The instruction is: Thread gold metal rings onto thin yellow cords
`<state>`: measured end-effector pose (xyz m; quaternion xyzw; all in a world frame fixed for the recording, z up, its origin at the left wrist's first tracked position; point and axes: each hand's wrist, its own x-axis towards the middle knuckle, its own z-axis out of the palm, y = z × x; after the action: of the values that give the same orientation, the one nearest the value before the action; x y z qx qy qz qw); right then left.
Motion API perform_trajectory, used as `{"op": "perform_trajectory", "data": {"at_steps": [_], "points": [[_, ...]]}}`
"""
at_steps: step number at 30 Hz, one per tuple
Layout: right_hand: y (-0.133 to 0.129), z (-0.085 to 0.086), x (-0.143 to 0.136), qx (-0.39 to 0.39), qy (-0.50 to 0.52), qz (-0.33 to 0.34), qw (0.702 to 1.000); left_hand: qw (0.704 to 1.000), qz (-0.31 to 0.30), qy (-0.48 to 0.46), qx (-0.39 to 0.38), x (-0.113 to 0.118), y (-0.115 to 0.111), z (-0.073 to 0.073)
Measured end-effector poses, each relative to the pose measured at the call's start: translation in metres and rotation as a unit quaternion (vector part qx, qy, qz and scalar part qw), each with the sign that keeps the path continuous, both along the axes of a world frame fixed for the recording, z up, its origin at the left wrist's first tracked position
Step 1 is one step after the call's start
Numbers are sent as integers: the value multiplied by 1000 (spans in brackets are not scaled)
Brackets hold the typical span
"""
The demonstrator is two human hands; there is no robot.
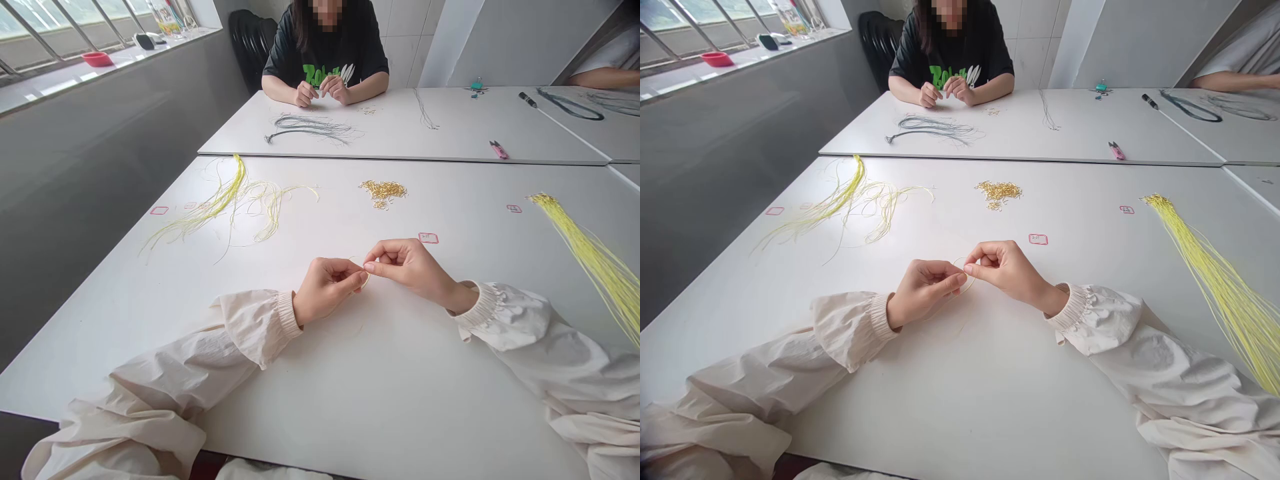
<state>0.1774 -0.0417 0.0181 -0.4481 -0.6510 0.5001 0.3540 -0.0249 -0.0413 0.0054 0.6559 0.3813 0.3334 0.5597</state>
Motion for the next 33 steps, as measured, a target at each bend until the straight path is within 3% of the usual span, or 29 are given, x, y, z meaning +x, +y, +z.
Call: {"op": "perform_trajectory", "data": {"at_steps": [6, 15, 33], "points": [[-2, 1, 0, -23, 18, 23, 999, 999, 44, -26, -2, 1, 1, 5], [-7, 3, -2, -30, 16, 30, 999, 998, 64, -29, 8, 1, 2, 5], [-12, 3, -8, -85, 91, -17, 992, 996, 81, -18, 18, 2, 3, 10]]}}
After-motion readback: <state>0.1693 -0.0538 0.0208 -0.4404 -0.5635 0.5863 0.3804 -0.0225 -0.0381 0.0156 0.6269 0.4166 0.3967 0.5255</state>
